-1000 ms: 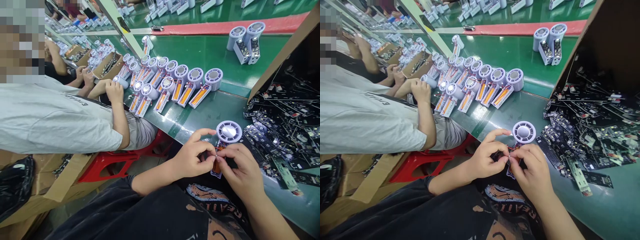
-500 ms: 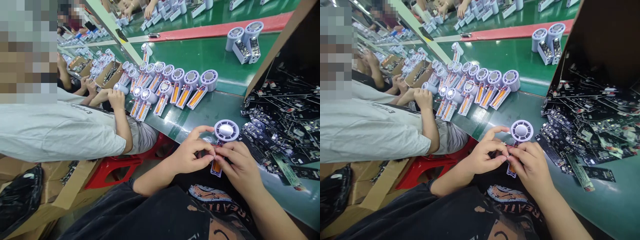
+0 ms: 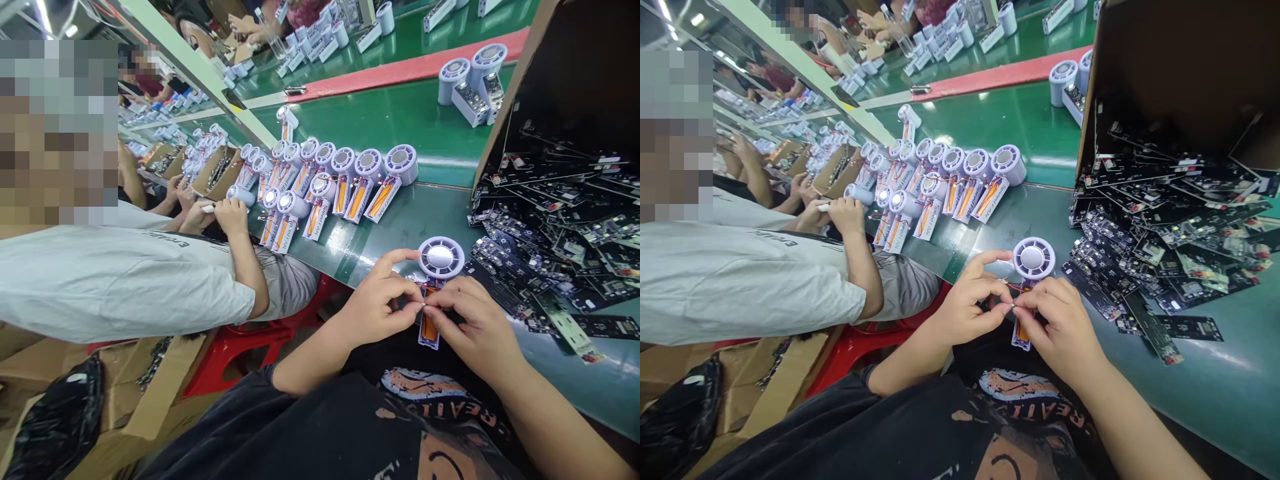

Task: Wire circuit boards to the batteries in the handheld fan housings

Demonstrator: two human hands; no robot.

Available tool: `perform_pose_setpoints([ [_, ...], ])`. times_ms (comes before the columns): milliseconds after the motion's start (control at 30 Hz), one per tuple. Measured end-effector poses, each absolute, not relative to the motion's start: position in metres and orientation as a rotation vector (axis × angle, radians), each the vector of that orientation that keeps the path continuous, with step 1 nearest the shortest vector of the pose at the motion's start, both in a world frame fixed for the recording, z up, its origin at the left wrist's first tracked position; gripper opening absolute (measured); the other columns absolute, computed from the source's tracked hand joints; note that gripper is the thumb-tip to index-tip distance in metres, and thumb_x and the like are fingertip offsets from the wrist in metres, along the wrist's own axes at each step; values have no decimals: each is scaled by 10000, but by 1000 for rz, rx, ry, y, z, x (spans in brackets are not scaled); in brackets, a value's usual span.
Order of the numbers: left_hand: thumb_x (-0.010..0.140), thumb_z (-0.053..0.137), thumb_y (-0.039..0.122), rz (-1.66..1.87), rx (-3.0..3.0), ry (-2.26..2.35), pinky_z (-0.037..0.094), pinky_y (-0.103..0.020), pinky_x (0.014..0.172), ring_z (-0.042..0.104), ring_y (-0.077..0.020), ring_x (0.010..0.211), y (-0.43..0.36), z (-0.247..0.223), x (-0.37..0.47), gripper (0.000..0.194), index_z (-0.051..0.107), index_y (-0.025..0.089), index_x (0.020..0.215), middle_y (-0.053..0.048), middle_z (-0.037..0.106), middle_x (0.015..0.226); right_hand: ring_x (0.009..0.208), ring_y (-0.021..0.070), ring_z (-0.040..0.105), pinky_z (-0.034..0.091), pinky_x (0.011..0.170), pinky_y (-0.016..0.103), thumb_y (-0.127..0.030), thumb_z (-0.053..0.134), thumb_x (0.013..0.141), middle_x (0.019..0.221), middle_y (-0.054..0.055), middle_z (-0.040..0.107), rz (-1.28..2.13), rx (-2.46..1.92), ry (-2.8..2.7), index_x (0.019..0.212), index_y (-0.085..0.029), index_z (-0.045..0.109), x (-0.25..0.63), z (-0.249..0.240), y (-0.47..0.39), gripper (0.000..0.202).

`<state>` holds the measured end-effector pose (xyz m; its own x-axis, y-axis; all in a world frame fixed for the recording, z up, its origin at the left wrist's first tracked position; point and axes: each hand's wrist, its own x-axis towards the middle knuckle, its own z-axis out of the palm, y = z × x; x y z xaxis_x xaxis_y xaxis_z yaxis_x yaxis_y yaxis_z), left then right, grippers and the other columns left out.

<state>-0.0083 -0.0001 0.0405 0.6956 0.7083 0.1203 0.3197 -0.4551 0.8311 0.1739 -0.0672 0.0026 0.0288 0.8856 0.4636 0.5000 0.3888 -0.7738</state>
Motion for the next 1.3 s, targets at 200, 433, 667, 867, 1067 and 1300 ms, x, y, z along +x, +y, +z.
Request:
perform_pose_setpoints([
  [200, 856, 612, 138, 737, 2232, 762, 588, -353, 766, 649, -113, 755, -10, 36, -1, 55, 617, 150, 802, -141, 506, 1432, 656, 140, 617, 491, 596, 289, -156, 623, 853, 689, -16, 640, 447, -1256, -1570, 752, -237, 657, 173, 4, -66, 133],
  [433, 872, 570, 95, 857, 1974, 820, 597, -308, 772, 657, -117, 843, -26, 25, 1, 292, 548, 219, 1136, -127, 489, 1413, 640, 132, 578, 462, 568, 288, -137, 622, 829, 698, -17, 590, 234, -1309, -1523, 773, -238, 627, 172, 6, -72, 115],
  [667, 893, 582, 139, 822, 1717, 813, 579, -209, 703, 641, -75, 805, -20, 24, -3, 153, 595, 179, 1040, -94, 540, 1271, 862, 190, 650, 508, 759, 361, -95, 664, 803, 931, 32, 665, 46, -1255, -1558, 858, -249, 635, 170, 5, -74, 166],
  [867, 877, 628, 141, 850, 1651, 817, 602, -220, 709, 676, -134, 898, -17, 20, -1, 156, 675, 162, 1024, -73, 634, 1081, 795, 154, 679, 484, 762, 334, -61, 634, 830, 879, -8, 740, 93, -1165, -1680, 861, -239, 599, 168, 3, -71, 184],
  [1067, 845, 655, 104, 908, 1891, 854, 603, -238, 774, 690, -151, 956, -21, 24, 2, 185, 697, 156, 1018, -81, 688, 1061, 746, 158, 643, 455, 701, 321, -100, 638, 835, 804, 7, 690, 34, -1304, -1625, 835, -227, 581, 166, -5, -74, 139],
  [1300, 835, 650, 95, 878, 2088, 796, 603, -323, 908, 693, -186, 1039, -27, 35, 4, 219, 696, 145, 1043, -104, 709, 1080, 738, 164, 594, 447, 686, 325, -59, 654, 813, 786, 7, 639, -57, -1316, -1602, 837, -232, 540, 165, -9, -75, 209],
])
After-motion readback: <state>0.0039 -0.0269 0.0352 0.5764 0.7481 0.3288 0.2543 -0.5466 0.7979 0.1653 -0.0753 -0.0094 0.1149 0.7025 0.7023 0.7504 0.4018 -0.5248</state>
